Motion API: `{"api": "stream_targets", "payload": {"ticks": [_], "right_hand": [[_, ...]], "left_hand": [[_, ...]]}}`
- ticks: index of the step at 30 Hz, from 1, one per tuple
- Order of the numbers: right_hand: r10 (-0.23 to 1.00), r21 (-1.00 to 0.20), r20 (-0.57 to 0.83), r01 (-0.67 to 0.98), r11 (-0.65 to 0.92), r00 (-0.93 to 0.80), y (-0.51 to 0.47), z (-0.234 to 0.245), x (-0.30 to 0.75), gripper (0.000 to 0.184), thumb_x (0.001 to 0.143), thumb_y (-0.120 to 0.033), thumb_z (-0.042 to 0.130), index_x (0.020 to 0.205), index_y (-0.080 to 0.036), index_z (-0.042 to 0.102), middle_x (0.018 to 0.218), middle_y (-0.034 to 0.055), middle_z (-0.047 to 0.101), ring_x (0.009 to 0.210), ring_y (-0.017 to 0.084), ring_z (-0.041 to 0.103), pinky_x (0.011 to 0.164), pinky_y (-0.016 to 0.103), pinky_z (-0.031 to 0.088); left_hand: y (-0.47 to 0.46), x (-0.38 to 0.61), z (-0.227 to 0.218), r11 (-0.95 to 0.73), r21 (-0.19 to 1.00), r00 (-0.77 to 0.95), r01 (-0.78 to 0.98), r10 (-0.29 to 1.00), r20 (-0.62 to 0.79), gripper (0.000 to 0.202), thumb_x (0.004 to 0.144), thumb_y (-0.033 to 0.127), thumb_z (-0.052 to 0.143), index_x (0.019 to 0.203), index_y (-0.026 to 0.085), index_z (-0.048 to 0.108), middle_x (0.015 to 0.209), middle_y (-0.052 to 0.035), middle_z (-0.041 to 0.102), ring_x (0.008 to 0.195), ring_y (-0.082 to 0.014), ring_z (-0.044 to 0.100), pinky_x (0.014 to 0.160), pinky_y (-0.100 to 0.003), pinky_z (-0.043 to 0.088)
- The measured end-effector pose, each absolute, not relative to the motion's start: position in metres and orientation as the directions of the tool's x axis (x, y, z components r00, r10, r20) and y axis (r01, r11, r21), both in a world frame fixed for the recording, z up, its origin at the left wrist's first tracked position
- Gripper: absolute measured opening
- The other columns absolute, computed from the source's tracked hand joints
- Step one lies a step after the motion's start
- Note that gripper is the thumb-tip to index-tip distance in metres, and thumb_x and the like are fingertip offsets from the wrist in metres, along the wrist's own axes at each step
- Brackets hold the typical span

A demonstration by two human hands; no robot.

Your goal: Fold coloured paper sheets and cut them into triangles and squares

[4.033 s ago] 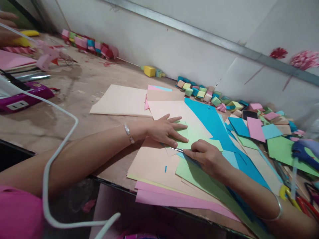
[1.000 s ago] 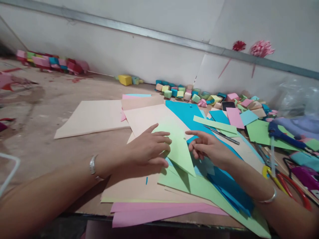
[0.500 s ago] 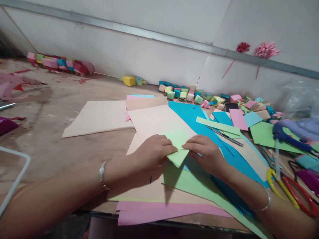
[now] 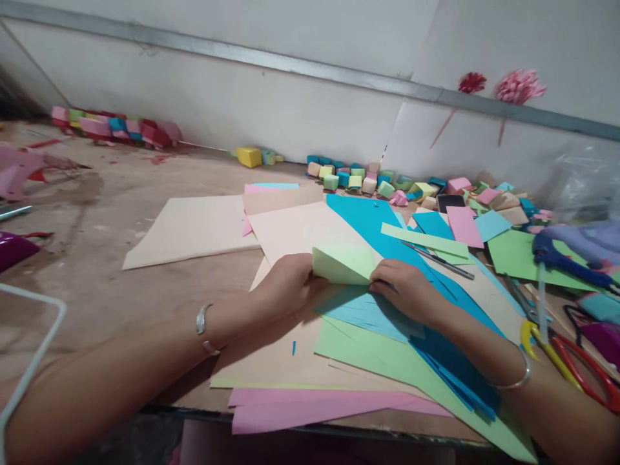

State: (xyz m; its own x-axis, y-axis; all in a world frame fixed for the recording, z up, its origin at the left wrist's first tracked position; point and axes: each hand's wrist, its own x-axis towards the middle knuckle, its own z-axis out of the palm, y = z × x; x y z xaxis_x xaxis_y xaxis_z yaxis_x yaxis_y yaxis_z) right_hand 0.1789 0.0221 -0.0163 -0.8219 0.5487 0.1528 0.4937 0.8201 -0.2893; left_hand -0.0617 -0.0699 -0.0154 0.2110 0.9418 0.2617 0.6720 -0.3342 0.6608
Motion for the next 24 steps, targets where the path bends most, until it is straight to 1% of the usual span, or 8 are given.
{"api": "stream_targets", "payload": {"ticks": [4,6,9,12,16,19,21,24], "right_hand": [[0.601,-0.181,0.115,0.578,0.796,-0.791,0.024,-0.016,0.180,0.015,0.091,-0.022,0.052,0.077,-0.020,0.059,0.085,0.0066,0.063,0.084,0.021,0.056,0.067,0.030,0.039],[0.634,-0.192,0.090,0.612,0.768,-0.768,0.025,-0.017,0.180,0.016,0.091,-0.023,0.053,0.075,-0.020,0.056,0.082,0.0060,0.063,0.082,0.020,0.056,0.065,0.030,0.037],[0.668,-0.215,0.049,0.646,0.733,-0.742,0.025,-0.017,0.179,0.018,0.092,-0.025,0.050,0.075,-0.021,0.054,0.081,0.0062,0.063,0.079,0.020,0.056,0.063,0.030,0.035],[0.688,-0.201,0.067,0.665,0.719,-0.723,0.023,-0.017,0.178,0.019,0.092,-0.029,0.050,0.075,-0.021,0.053,0.078,0.0062,0.062,0.074,0.020,0.055,0.059,0.030,0.033],[0.720,-0.237,0.069,0.690,0.684,-0.690,0.023,-0.016,0.179,0.020,0.089,-0.032,0.052,0.073,-0.021,0.055,0.073,0.0045,0.061,0.066,0.017,0.052,0.056,0.029,0.031],[0.744,-0.319,0.038,0.698,0.641,-0.667,0.024,-0.013,0.178,0.018,0.086,-0.032,0.057,0.072,-0.021,0.059,0.072,0.0034,0.062,0.064,0.016,0.052,0.055,0.028,0.031],[0.739,-0.353,0.041,0.682,0.641,-0.673,0.024,-0.011,0.178,0.020,0.087,-0.033,0.055,0.072,-0.020,0.059,0.071,0.0032,0.062,0.065,0.016,0.052,0.056,0.028,0.031],[0.727,-0.319,0.052,0.678,0.662,-0.685,0.023,-0.010,0.176,0.027,0.092,-0.033,0.047,0.072,-0.020,0.058,0.071,0.0038,0.061,0.065,0.016,0.052,0.056,0.028,0.029]], "left_hand": [[-0.069,-0.060,-0.018,-0.197,0.585,0.070,0.787,0.970,0.233,0.018,0.082,0.019,0.054,0.100,0.019,0.057,0.095,-0.0058,0.070,0.082,-0.0231,0.064,0.063,-0.033,0.048],[-0.068,-0.059,-0.019,-0.116,0.533,-0.006,0.838,0.975,0.222,0.023,0.083,0.024,0.054,0.105,0.018,0.050,0.089,-0.0083,0.068,0.075,-0.0240,0.063,0.057,-0.032,0.045],[-0.067,-0.057,-0.019,-0.065,0.466,-0.045,0.882,0.974,0.223,0.030,0.086,0.029,0.053,0.111,0.016,0.043,0.076,-0.0062,0.065,0.066,-0.0225,0.060,0.050,-0.030,0.039],[-0.065,-0.056,-0.020,-0.059,0.472,-0.054,0.879,0.973,0.223,0.042,0.085,0.029,0.054,0.122,0.016,0.038,0.072,-0.0024,0.063,0.063,-0.0201,0.058,0.050,-0.029,0.036],[-0.064,-0.056,-0.018,-0.008,0.499,-0.086,0.866,0.983,0.165,0.060,0.084,0.035,0.058,0.133,0.015,0.032,0.074,-0.0018,0.063,0.065,-0.0209,0.059,0.053,-0.029,0.036],[-0.062,-0.054,-0.016,0.048,0.485,-0.124,0.873,0.984,0.127,0.065,0.082,0.036,0.060,0.136,0.014,0.031,0.075,-0.0022,0.063,0.066,-0.0215,0.060,0.054,-0.030,0.035],[-0.060,-0.053,-0.016,0.068,0.478,-0.136,0.876,0.985,0.109,0.067,0.081,0.035,0.061,0.137,0.014,0.030,0.075,-0.0020,0.063,0.067,-0.0216,0.059,0.054,-0.030,0.035],[-0.059,-0.052,-0.015,0.067,0.488,-0.132,0.871,0.986,0.102,0.070,0.080,0.034,0.062,0.139,0.015,0.029,0.075,-0.0014,0.063,0.067,-0.0211,0.059,0.054,-0.029,0.034]]}}
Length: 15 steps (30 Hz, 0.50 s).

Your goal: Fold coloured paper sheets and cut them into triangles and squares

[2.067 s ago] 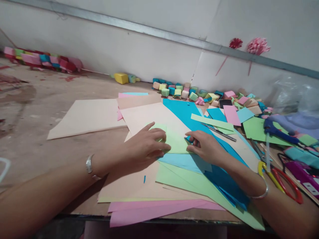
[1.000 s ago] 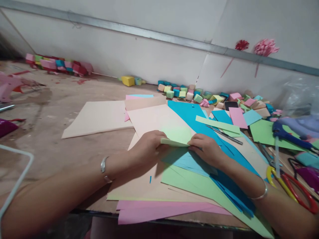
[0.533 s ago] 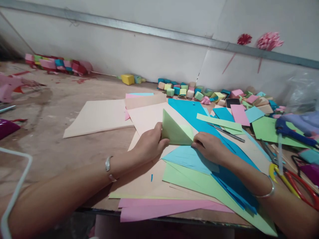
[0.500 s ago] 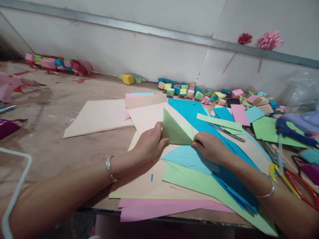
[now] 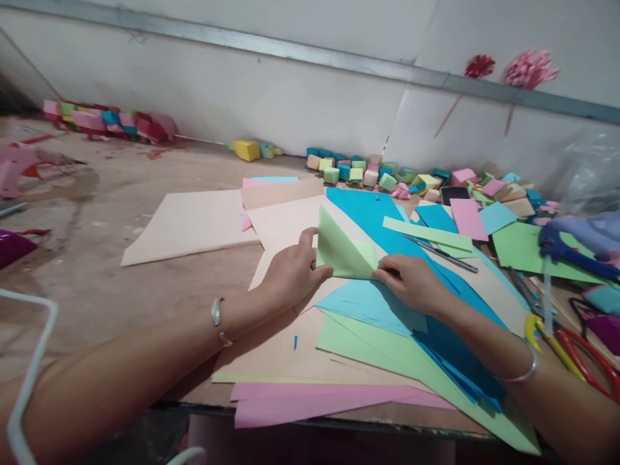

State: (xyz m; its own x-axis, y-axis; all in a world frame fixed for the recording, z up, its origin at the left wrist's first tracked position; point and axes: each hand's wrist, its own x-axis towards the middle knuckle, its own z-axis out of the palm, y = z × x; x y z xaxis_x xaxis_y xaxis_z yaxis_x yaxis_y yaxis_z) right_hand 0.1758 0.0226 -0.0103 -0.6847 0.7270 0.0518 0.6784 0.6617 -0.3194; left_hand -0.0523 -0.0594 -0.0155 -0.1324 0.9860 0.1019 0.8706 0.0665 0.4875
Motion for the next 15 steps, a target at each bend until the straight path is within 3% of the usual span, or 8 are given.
{"api": "stream_targets", "payload": {"ticks": [7,15], "right_hand": [[0.778,-0.016,-0.020,0.778,0.628,-0.628,0.013,-0.013,0.165,0.026,0.096,-0.032,0.038,0.080,-0.020,0.055,0.083,0.0079,0.063,0.073,0.020,0.055,0.054,0.030,0.023],[0.755,0.112,-0.013,0.749,0.653,-0.656,0.009,-0.016,0.164,0.022,0.097,-0.029,0.038,0.088,-0.019,0.055,0.087,0.0101,0.063,0.075,0.022,0.057,0.053,0.032,0.021]], "left_hand": [[-0.061,-0.051,-0.015,0.077,0.478,-0.141,0.875,0.985,0.099,0.071,0.084,0.031,0.061,0.142,0.014,0.024,0.072,0.0005,0.060,0.067,-0.0192,0.058,0.057,-0.029,0.036],[-0.060,-0.051,-0.017,0.067,0.384,-0.117,0.921,0.987,0.107,0.076,0.084,0.040,0.064,0.143,0.017,0.023,0.076,-0.0023,0.063,0.071,-0.0216,0.059,0.057,-0.029,0.034]]}}
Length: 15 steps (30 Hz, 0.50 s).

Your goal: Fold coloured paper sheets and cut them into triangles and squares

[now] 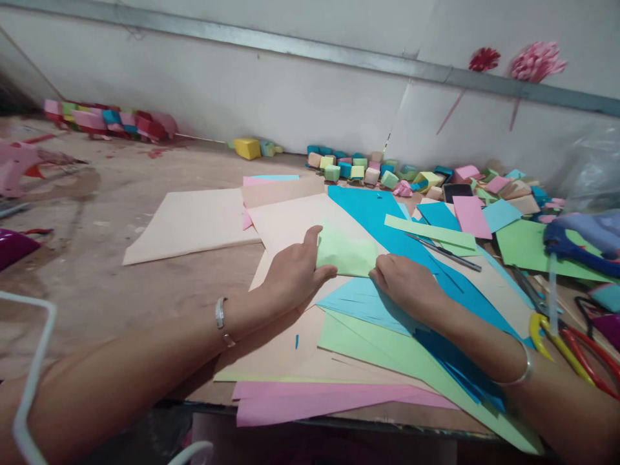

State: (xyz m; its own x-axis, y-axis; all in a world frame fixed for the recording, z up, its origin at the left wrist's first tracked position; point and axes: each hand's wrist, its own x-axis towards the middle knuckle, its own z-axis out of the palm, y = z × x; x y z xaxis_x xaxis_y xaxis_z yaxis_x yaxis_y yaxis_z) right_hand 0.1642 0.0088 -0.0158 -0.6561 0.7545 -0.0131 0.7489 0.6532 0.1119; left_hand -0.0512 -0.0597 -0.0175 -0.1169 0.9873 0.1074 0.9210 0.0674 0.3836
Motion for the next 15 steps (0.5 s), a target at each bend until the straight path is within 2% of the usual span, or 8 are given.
{"api": "stream_targets", "payload": {"ticks": [6,8,11,13,15], "right_hand": [[0.730,0.195,0.092,0.732,0.653,-0.677,0.0069,-0.0178,0.1649,0.017,0.096,-0.028,0.045,0.091,-0.017,0.058,0.082,0.0098,0.062,0.070,0.020,0.052,0.055,0.032,0.022],[0.622,0.233,0.160,0.642,0.731,-0.766,0.0066,-0.0172,0.1644,0.016,0.096,-0.023,0.047,0.087,-0.017,0.059,0.082,0.0087,0.061,0.074,0.020,0.050,0.059,0.032,0.025],[0.355,0.287,0.236,0.414,0.864,-0.904,0.0077,-0.0169,0.1663,0.022,0.097,-0.018,0.046,0.081,-0.018,0.061,0.081,0.0062,0.058,0.078,0.020,0.047,0.066,0.032,0.028],[0.238,0.300,0.264,0.314,0.901,-0.935,0.0091,-0.0174,0.1697,0.022,0.098,-0.019,0.044,0.088,-0.018,0.063,0.080,0.0050,0.057,0.079,0.019,0.046,0.067,0.033,0.027],[0.197,0.309,0.286,0.285,0.907,-0.938,0.0101,-0.0180,0.1736,0.023,0.100,-0.021,0.041,0.102,-0.019,0.064,0.080,0.0043,0.057,0.080,0.019,0.045,0.067,0.033,0.027]], "left_hand": [[-0.0591,-0.0496,-0.0162,0.081,0.363,-0.124,0.928,0.988,0.096,0.057,0.085,0.038,0.061,0.132,0.016,0.035,0.077,-0.0035,0.062,0.070,-0.0217,0.058,0.056,-0.029,0.034],[-0.0603,-0.0482,-0.0168,0.055,0.338,-0.106,0.940,0.985,0.135,0.048,0.086,0.035,0.059,0.127,0.016,0.040,0.079,-0.0039,0.061,0.069,-0.0210,0.056,0.056,-0.029,0.033],[-0.0609,-0.0464,-0.0185,-0.014,0.253,-0.055,0.967,0.963,0.265,0.026,0.085,0.031,0.061,0.107,0.018,0.056,0.083,-0.0058,0.059,0.075,-0.0208,0.052,0.061,-0.030,0.035],[-0.0596,-0.0465,-0.0200,-0.147,0.179,0.068,0.973,0.919,0.388,0.011,0.087,0.029,0.061,0.088,0.019,0.065,0.090,-0.0072,0.058,0.082,-0.0207,0.050,0.067,-0.032,0.037],[-0.0575,-0.0482,-0.0214,-0.356,0.097,0.279,0.929,0.848,0.450,0.020,0.092,0.030,0.054,0.080,0.022,0.069,0.089,-0.0056,0.057,0.080,-0.0181,0.049,0.069,-0.031,0.036]]}}
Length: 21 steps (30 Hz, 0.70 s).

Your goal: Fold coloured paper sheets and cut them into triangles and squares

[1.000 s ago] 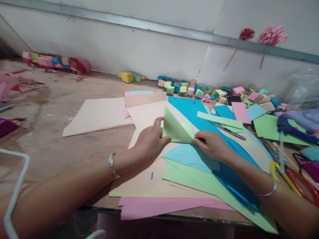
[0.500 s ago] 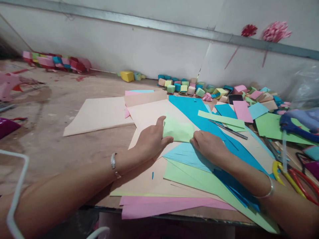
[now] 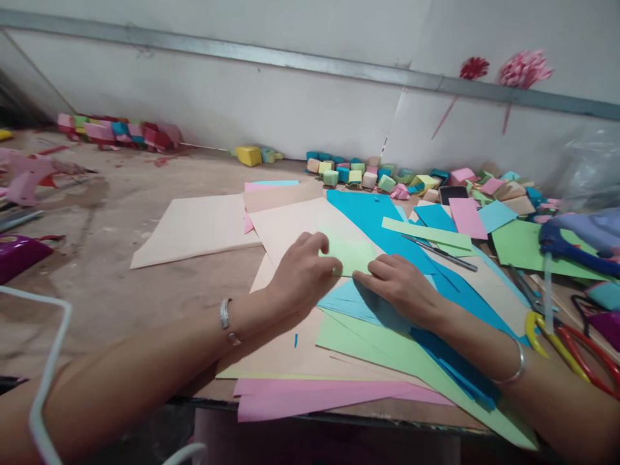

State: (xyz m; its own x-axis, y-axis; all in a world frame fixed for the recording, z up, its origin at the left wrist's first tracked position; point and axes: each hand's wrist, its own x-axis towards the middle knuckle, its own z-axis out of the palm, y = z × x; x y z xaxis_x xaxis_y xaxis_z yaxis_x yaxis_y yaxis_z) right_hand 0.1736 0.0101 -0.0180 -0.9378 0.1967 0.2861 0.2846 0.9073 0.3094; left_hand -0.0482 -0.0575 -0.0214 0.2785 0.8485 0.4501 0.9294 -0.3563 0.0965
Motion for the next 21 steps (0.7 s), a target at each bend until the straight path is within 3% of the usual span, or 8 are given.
{"api": "stream_targets", "payload": {"ticks": [3,8,11,14,21], "right_hand": [[0.201,0.347,0.269,0.290,0.892,-0.942,0.010,-0.018,0.177,0.027,0.102,-0.023,0.038,0.115,-0.020,0.061,0.082,0.0042,0.057,0.081,0.020,0.045,0.066,0.034,0.024],[0.245,0.393,0.173,0.295,0.871,-0.954,0.005,-0.014,0.178,0.028,0.101,-0.022,0.040,0.124,-0.021,0.056,0.090,0.0052,0.060,0.083,0.020,0.048,0.064,0.034,0.022],[0.268,0.387,0.131,0.298,0.872,-0.954,0.004,-0.009,0.179,0.024,0.100,-0.019,0.042,0.112,-0.018,0.062,0.088,0.0052,0.061,0.080,0.019,0.049,0.064,0.034,0.022],[0.308,0.350,0.073,0.314,0.883,-0.948,0.004,-0.004,0.182,0.019,0.095,-0.012,0.048,0.095,-0.014,0.066,0.084,0.0063,0.061,0.075,0.018,0.049,0.063,0.033,0.023],[0.426,0.308,-0.052,0.392,0.867,-0.903,0.010,0.001,0.201,0.021,0.081,0.001,0.053,0.072,-0.016,0.062,0.076,0.0063,0.059,0.067,0.018,0.046,0.058,0.034,0.020]], "left_hand": [[-0.057,-0.052,-0.022,-0.559,-0.027,0.526,0.829,0.761,0.381,0.030,0.099,0.031,0.042,0.090,0.027,0.070,0.078,-0.0024,0.056,0.068,-0.0149,0.045,0.063,-0.031,0.031],[-0.065,-0.055,-0.015,-0.599,-0.156,0.618,0.786,0.744,0.255,0.018,0.090,0.024,0.050,0.101,0.021,0.064,0.081,-0.0033,0.058,0.067,-0.0165,0.045,0.060,-0.033,0.028],[-0.064,-0.054,-0.013,-0.584,-0.170,0.608,0.794,0.753,0.252,0.015,0.091,0.024,0.049,0.086,0.020,0.063,0.077,-0.0028,0.057,0.065,-0.0161,0.043,0.058,-0.033,0.026],[-0.058,-0.053,-0.017,-0.556,-0.165,0.579,0.815,0.768,0.274,0.034,0.098,0.027,0.043,0.067,0.019,0.056,0.069,-0.0018,0.053,0.062,-0.0152,0.040,0.055,-0.032,0.024],[-0.059,-0.056,-0.011,-0.554,-0.059,0.550,0.830,0.800,0.239,0.034,0.097,0.025,0.044,0.067,0.019,0.058,0.071,-0.0018,0.053,0.063,-0.0138,0.044,0.053,-0.030,0.027]]}}
